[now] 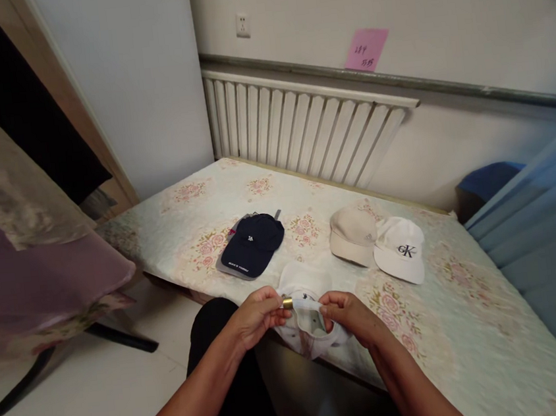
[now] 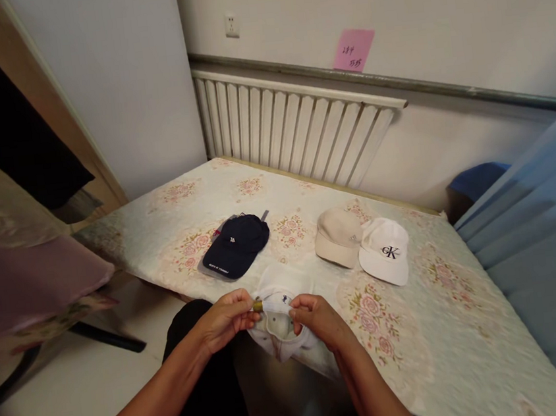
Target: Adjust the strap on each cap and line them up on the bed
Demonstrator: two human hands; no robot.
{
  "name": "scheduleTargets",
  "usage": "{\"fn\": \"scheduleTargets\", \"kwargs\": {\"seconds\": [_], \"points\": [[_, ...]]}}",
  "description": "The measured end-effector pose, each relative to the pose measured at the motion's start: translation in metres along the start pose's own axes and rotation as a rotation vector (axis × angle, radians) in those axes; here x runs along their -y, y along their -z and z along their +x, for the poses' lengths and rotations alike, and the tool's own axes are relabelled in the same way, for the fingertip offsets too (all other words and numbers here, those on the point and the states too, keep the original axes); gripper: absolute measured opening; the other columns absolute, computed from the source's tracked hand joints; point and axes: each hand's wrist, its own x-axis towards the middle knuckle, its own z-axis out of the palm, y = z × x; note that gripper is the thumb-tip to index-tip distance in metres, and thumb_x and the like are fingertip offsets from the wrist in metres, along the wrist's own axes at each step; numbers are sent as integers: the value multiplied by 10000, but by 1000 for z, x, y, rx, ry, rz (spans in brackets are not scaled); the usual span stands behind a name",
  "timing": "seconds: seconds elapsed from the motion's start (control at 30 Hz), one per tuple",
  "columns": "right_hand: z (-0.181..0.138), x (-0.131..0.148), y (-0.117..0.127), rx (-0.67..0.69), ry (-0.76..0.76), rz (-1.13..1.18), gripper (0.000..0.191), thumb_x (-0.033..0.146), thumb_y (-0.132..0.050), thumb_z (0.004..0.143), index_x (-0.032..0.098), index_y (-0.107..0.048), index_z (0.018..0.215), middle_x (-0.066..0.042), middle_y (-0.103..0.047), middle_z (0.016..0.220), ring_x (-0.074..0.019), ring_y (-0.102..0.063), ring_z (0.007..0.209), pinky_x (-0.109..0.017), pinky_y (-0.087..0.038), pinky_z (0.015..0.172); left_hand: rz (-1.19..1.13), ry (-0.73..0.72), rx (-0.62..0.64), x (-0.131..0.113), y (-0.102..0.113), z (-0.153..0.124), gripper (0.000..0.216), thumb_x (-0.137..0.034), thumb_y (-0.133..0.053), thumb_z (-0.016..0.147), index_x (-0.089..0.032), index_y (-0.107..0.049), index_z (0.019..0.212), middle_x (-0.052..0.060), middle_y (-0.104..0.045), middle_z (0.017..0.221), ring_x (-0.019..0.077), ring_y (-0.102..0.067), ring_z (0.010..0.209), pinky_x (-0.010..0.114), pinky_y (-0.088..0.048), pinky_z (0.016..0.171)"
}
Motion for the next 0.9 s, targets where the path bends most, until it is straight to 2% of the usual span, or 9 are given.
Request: {"fn": "scheduleTargets", "kwargs": {"seconds": [0.17,0.3,0.47,0.57,0.67,0.8,0.9], "points": [[0,1,-1,9,-15,29,164,348,-633,722,185,-633,742,32,-613,521,-91,-430,460,-249,-294,528,-32,-13,50,3,3,0,326,-279,-757,687,-153,-462,743,50,-663,750,205,-695,760,205,-455,564],[0,1,-3,20,-4,41,161,341,-644,709,183,-631,738,31,-617,521,-104,-479,485,-257,-323,564,-33,-1,58,6,5,1,323,-278,-737,717,-157,-441,758,77,-679,770,207,-699,736,208,-462,560],[2,1,-4,20,-22,57,158,335,-639,712,182,-620,743,36,-616,514,-100,-467,475,-256,-315,555,-75,2,75,8,3,1,301,-270,-698,753,-165,-420,800,127,-691,926,273,-696,876,309,-519,696],[3,0,-4,31,-1,46,152,324,-638,711,175,-620,736,35,-617,518,-101,-480,493,-257,-327,577,-50,6,58,8,1,0,292,-287,-673,766,-173,-407,803,124,-687,931,266,-697,867,301,-516,686],[5,0,-4,29,-5,33,149,321,-634,708,174,-619,730,36,-613,513,-98,-471,490,-255,-322,572,65,8,2,5,-1,0,292,-276,-670,742,-183,-402,810,80,-680,848,210,-695,748,255,-488,610],[5,1,-4,24,-2,24,153,327,-632,702,176,-617,725,37,-608,507,-99,-470,488,-255,-326,576,386,-45,-45,-6,-2,3,247,-346,-602,772,-178,-473,898,4,-627,721,127,-601,583,245,-446,568],[5,2,-4,28,-3,20,148,323,-631,699,176,-618,717,34,-610,510,-99,-466,482,-254,-323,565,702,-159,2,-15,0,6,264,-402,-555,801,-157,-565,899,3,-606,744,120,-556,633,244,-419,605]]}}
